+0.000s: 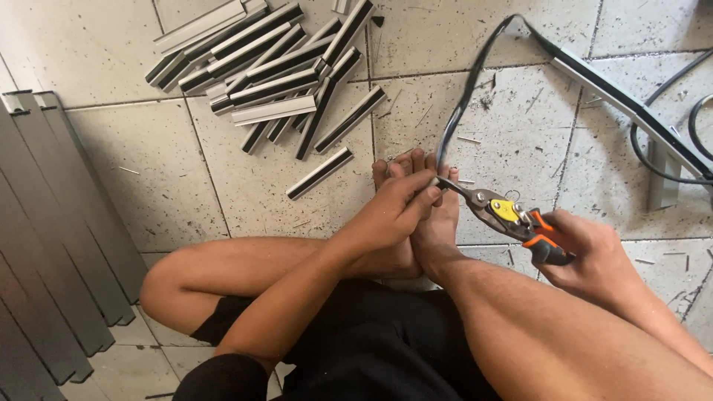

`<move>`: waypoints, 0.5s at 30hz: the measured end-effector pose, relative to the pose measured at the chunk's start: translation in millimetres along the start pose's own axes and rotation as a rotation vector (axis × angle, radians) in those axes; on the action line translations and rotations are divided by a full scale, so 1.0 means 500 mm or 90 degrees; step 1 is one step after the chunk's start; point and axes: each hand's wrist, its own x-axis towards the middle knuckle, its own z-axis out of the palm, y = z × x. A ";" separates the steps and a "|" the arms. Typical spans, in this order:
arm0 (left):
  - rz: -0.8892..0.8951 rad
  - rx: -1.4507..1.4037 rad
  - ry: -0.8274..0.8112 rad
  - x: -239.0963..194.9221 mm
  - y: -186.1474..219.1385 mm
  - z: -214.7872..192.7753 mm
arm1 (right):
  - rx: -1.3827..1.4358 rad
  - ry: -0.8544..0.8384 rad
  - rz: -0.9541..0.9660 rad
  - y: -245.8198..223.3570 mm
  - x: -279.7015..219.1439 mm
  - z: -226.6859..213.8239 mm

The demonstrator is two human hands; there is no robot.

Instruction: Fitting rubber sealing strips into the grooves of metal frame segments and cutting them to length using snips.

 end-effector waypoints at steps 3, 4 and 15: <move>-0.006 -0.011 0.031 0.004 0.002 -0.004 | 0.010 0.032 -0.027 0.012 0.004 0.010; -0.001 -0.009 0.029 0.002 -0.002 -0.005 | 0.010 0.038 -0.028 0.023 0.005 0.016; -0.019 -0.056 0.110 -0.002 -0.033 -0.123 | -0.434 0.218 -0.063 0.244 0.030 0.085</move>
